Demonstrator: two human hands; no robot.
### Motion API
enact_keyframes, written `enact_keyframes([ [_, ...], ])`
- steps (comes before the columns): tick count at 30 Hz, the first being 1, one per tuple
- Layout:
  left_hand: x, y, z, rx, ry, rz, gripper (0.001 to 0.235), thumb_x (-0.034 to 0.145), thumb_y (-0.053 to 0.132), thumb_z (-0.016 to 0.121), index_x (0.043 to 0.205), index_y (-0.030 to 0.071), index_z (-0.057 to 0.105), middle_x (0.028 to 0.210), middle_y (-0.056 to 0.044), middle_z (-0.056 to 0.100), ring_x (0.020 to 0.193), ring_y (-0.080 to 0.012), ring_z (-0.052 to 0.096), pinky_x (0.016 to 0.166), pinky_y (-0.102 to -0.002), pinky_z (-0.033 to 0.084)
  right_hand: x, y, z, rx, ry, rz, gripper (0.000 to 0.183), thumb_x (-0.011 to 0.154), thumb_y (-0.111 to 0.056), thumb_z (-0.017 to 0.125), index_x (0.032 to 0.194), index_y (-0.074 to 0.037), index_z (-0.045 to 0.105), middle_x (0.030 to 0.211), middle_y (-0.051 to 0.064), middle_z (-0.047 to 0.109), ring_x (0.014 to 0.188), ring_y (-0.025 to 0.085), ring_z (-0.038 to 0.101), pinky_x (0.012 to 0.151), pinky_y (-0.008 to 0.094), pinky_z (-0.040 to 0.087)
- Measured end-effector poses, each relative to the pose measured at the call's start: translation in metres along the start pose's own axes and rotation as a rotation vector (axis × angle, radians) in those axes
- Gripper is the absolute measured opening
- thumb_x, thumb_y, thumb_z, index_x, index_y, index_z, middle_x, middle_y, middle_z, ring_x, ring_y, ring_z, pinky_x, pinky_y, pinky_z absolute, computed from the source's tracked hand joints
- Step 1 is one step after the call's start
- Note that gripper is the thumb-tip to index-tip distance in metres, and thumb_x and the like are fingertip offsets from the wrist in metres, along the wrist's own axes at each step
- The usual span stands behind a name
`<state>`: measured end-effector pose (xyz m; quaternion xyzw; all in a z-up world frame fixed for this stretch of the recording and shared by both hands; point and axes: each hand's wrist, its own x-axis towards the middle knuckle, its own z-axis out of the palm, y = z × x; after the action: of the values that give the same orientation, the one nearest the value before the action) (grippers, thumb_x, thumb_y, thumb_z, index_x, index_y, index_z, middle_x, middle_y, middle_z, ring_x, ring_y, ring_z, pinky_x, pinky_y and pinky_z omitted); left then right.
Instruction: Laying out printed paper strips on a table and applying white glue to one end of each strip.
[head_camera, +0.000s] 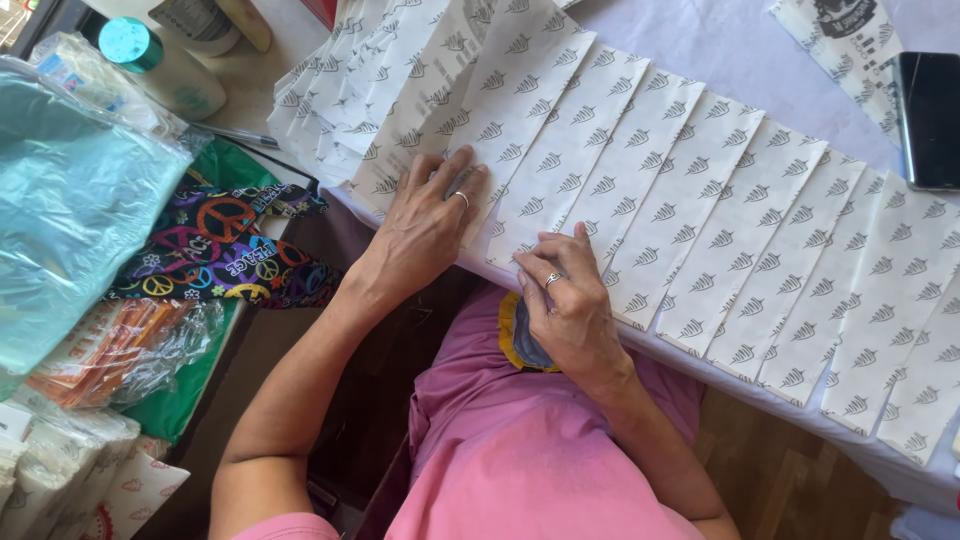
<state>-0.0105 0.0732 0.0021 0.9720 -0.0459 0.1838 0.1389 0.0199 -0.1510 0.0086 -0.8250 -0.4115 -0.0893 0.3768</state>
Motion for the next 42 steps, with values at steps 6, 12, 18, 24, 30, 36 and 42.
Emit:
enact_keyframes([
  [6,-0.01,0.0,-0.015,-0.214,0.262,0.042,0.02,0.1,0.013,0.07,0.118,0.005,0.072,0.126,-0.014,0.065,0.108,-0.0334,0.061,0.089,-0.04,0.054,0.012,-0.01,-0.004,0.026,-0.002,-0.03,0.017,0.092,0.003,0.071,0.108,0.001,0.076,0.108,0.011,0.062,0.123,0.034,0.062,0.123,0.053,0.032],
  [12,-0.031,-0.005,-0.039,-0.347,0.213,0.141,0.012,0.094,0.01,0.076,0.104,0.004,0.074,0.114,-0.012,0.073,0.113,-0.0361,0.067,0.09,-0.046,0.052,0.028,-0.024,0.02,0.064,0.02,-0.137,0.013,0.09,-0.003,0.078,0.101,0.003,0.076,0.108,0.013,0.068,0.121,0.036,0.065,0.12,0.053,0.038],
  [18,-0.034,-0.019,-0.036,-0.357,0.156,0.211,0.019,0.095,0.017,0.075,0.11,0.005,0.074,0.115,-0.013,0.074,0.121,-0.0376,0.064,0.095,-0.05,0.049,0.028,-0.021,0.037,0.013,0.028,-0.174,0.018,0.089,-0.009,0.082,0.098,0.005,0.074,0.104,0.016,0.07,0.117,0.038,0.068,0.117,0.054,0.041],
  [24,-0.034,-0.027,-0.038,-0.398,0.177,0.218,0.013,0.095,0.014,0.075,0.105,0.005,0.076,0.115,-0.014,0.075,0.121,-0.038,0.065,0.093,-0.049,0.049,0.032,-0.023,0.042,0.013,0.053,-0.199,0.015,0.092,-0.009,0.079,0.097,0.005,0.074,0.103,0.017,0.071,0.115,0.038,0.069,0.115,0.054,0.044],
  [30,-0.035,-0.025,-0.034,-0.479,0.206,0.153,0.007,0.096,0.014,0.076,0.095,0.007,0.078,0.111,-0.012,0.077,0.119,-0.0377,0.067,0.094,-0.048,0.049,0.035,-0.024,0.04,0.007,0.053,-0.206,0.011,0.095,-0.007,0.075,0.094,0.004,0.076,0.101,0.016,0.072,0.113,0.036,0.07,0.114,0.053,0.045],
  [36,-0.037,-0.018,-0.017,-0.541,0.233,-0.059,0.009,0.09,0.017,0.082,0.087,0.011,0.078,0.107,-0.004,0.077,0.115,-0.0299,0.068,0.094,-0.042,0.047,0.039,-0.023,0.041,0.048,0.054,-0.082,0.008,0.09,-0.004,0.079,0.086,0.002,0.075,0.095,0.011,0.072,0.108,0.03,0.072,0.117,0.051,0.039],
  [42,-0.031,-0.013,-0.015,-0.622,0.228,-0.206,0.009,0.085,0.001,0.08,0.088,0.009,0.078,0.1,-0.004,0.078,0.113,-0.0279,0.068,0.094,-0.04,0.046,0.043,-0.019,0.034,0.16,-0.013,0.046,0.009,0.085,0.0,0.082,0.083,0.001,0.073,0.093,0.009,0.072,0.109,0.029,0.072,0.12,0.051,0.035],
])
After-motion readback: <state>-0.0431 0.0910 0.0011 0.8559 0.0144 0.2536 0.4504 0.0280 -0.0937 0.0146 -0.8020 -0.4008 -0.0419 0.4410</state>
